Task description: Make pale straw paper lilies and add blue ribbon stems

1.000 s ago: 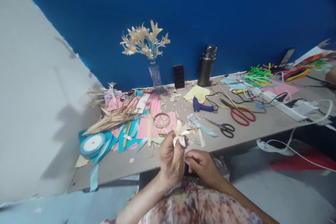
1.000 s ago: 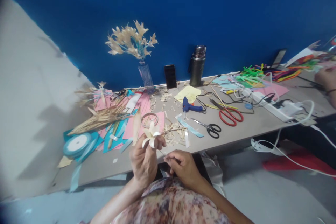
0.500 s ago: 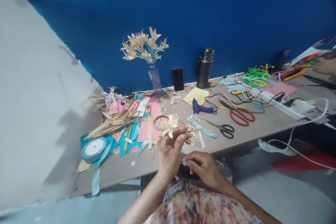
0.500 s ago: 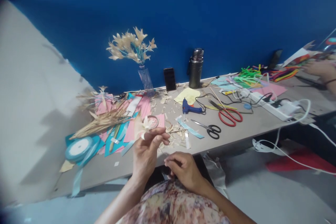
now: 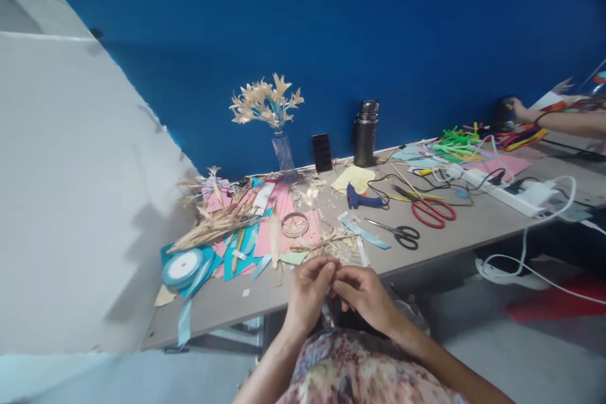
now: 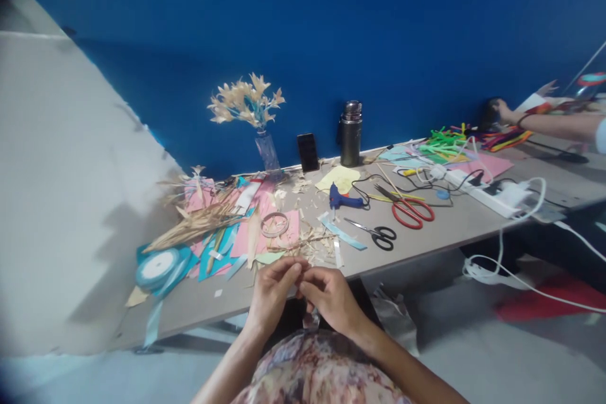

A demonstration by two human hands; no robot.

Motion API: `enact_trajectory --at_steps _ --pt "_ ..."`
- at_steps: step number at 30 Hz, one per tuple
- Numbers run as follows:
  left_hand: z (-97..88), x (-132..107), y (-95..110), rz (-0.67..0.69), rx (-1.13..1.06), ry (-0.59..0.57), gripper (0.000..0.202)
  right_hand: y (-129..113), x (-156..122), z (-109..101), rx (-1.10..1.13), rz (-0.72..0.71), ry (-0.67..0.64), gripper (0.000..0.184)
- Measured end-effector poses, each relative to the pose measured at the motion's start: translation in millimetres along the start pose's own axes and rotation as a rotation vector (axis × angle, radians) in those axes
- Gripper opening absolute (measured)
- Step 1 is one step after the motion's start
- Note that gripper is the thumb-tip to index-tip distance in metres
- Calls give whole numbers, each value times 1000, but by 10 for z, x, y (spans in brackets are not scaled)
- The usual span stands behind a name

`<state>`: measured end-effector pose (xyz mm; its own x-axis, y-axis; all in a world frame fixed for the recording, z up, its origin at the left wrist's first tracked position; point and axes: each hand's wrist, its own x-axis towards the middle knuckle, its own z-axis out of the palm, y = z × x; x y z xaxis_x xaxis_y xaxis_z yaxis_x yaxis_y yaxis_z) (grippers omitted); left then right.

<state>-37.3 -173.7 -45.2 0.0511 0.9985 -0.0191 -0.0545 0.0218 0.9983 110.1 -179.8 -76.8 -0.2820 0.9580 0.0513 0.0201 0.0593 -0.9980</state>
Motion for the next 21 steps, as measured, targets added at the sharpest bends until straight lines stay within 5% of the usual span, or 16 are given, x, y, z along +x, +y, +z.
enact_trajectory --at_steps 5,8,12,15,18,21 --pt "-59 6 4 31 10 21 28 49 -62 54 -25 0 -6 34" --pt "-211 50 53 51 -85 84 28 257 -207 -88 -179 51 -59 28" --pt "-493 107 189 152 -278 210 28 730 -565 -667 -748 180 -108 23" --pt "-600 123 260 183 -295 253 28 955 -850 -1176 -902 312 -6 19" --pt "-548 114 246 123 -295 205 30 865 -948 -1380 -922 293 53 23" --pt "-397 109 189 50 -278 128 31 504 -786 -1122 -557 150 173 35"
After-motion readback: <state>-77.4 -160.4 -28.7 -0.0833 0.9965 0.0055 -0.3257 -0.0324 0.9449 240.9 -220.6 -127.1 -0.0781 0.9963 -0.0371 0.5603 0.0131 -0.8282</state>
